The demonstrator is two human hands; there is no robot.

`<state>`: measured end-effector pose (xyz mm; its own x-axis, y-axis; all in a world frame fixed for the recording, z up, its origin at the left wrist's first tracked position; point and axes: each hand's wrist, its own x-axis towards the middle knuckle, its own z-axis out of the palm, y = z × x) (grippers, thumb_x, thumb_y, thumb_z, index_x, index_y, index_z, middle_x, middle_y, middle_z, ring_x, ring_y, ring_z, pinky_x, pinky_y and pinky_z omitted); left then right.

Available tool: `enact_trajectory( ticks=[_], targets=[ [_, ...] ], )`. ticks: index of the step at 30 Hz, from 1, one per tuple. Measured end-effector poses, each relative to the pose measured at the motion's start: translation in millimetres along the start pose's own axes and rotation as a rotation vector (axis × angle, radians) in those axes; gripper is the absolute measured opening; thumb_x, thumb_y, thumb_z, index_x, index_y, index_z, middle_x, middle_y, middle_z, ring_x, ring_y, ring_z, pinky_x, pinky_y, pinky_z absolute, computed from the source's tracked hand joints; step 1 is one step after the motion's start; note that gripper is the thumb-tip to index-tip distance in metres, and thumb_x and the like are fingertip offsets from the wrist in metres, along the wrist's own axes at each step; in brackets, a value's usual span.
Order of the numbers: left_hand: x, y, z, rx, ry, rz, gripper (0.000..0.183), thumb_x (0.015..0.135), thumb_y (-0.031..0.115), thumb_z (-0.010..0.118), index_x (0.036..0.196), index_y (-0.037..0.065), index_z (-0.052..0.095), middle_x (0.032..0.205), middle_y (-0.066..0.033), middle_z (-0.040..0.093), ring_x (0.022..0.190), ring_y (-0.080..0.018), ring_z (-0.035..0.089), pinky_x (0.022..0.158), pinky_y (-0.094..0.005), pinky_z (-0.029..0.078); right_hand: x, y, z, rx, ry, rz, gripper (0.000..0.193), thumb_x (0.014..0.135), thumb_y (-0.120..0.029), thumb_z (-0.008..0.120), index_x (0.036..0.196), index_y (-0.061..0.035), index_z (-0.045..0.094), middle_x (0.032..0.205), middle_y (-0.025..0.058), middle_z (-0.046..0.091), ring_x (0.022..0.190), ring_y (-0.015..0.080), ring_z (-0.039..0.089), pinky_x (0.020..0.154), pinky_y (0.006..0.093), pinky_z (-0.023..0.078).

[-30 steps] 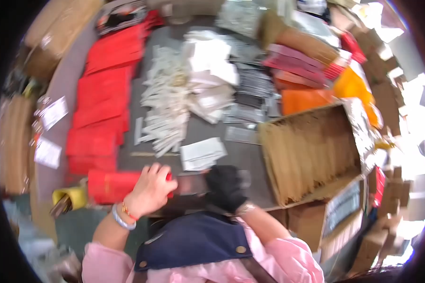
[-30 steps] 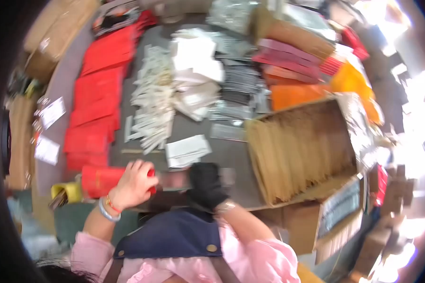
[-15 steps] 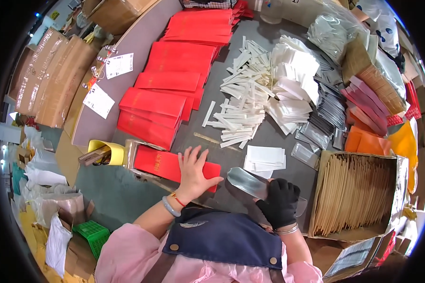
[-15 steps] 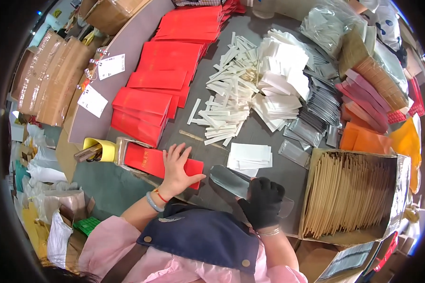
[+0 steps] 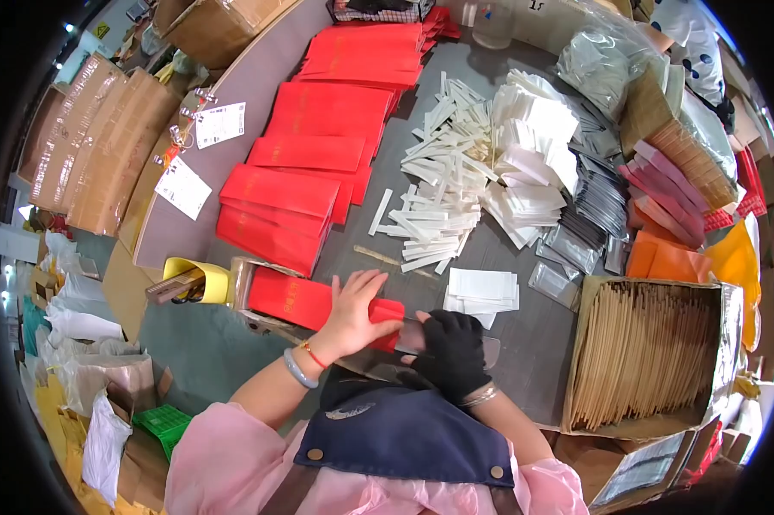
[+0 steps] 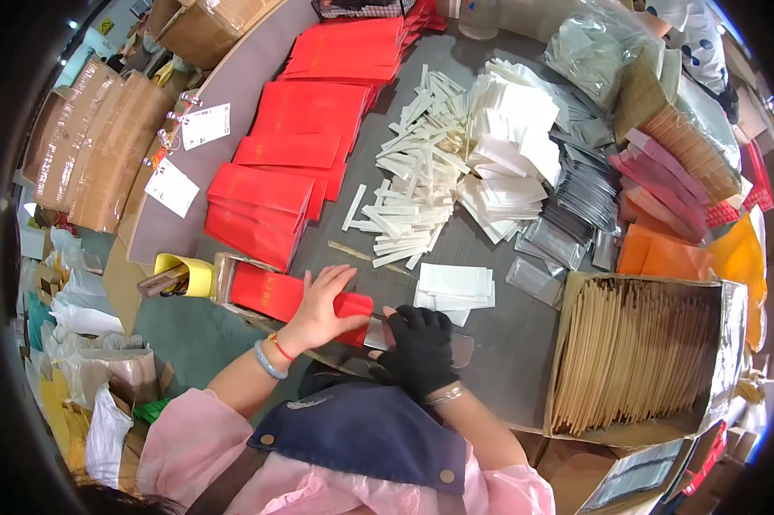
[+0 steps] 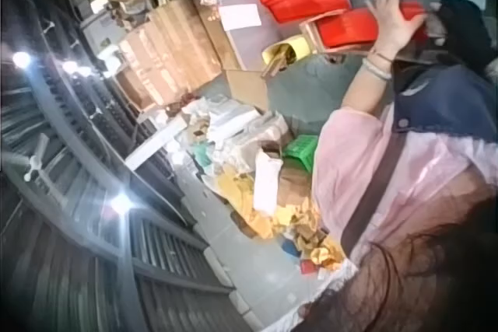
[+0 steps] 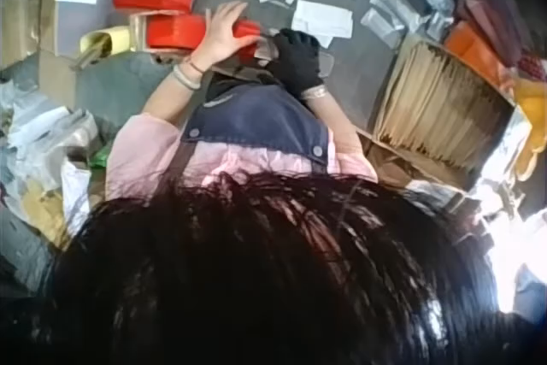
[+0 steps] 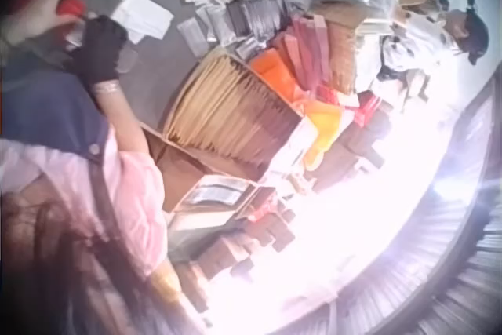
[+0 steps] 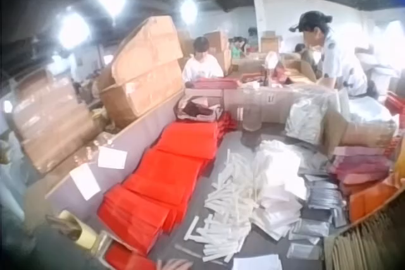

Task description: Packing small white items into red envelopes using wooden sticks for assistance.

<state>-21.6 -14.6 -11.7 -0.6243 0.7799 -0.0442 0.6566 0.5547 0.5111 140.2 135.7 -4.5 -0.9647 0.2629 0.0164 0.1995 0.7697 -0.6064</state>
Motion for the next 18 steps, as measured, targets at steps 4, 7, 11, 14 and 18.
enact_trajectory(
  ticks=[4,7,11,14,18],
  targets=[
    [75,-9,1,-0.137,0.222,0.328,0.048,0.074,0.006,0.075,0.119,0.001,0.059,0.121,-0.0179,0.057,0.115,-0.038,0.053,0.098,-0.0453,0.044,-29,36,-39,-0.132,0.256,0.025,0.061,0.067,-0.037,0.083,0.118,-0.0106,0.063,0.117,0.0119,0.063,0.111,0.031,0.057,0.095,0.045,0.042],
    [108,-27,12,0.043,0.282,0.343,0.028,0.078,0.008,0.072,0.105,0.007,0.067,0.108,-0.012,0.063,0.104,-0.0329,0.057,0.087,-0.0415,0.046,-76,75,-75,0.054,0.53,0.307,0.041,0.075,-0.003,0.076,0.113,-0.0051,0.063,0.111,0.0139,0.062,0.108,0.0317,0.058,0.096,0.0401,0.045],
    [114,-41,14,0.186,0.218,0.393,0.003,0.08,0.017,0.07,0.081,0.014,0.071,0.086,-0.0025,0.067,0.088,-0.0246,0.06,0.078,-0.0379,0.044,-175,154,-112,-0.151,0.779,0.638,0.031,0.085,-0.01,0.072,0.114,-0.0012,0.062,0.11,0.0118,0.064,0.106,0.0261,0.06,0.097,0.0363,0.046],
    [111,-41,8,0.139,0.155,0.446,0.006,0.08,0.019,0.07,0.078,0.014,0.072,0.08,-0.0045,0.066,0.078,-0.0258,0.062,0.073,-0.0399,0.046,-213,169,-136,-0.336,0.82,0.968,0.036,0.087,-0.014,0.068,0.118,0.0035,0.062,0.117,0.0162,0.064,0.11,0.0314,0.06,0.098,0.0405,0.047],
    [113,-37,0,-0.214,0.013,0.177,0.009,0.077,0.017,0.075,0.08,0.008,0.073,0.082,-0.0085,0.067,0.073,-0.028,0.065,0.066,-0.0381,0.051,-236,194,-144,-0.468,0.635,1.003,0.034,0.087,-0.011,0.063,0.118,0.0022,0.063,0.112,0.0184,0.065,0.108,0.034,0.061,0.096,0.0418,0.047]
  ],
)
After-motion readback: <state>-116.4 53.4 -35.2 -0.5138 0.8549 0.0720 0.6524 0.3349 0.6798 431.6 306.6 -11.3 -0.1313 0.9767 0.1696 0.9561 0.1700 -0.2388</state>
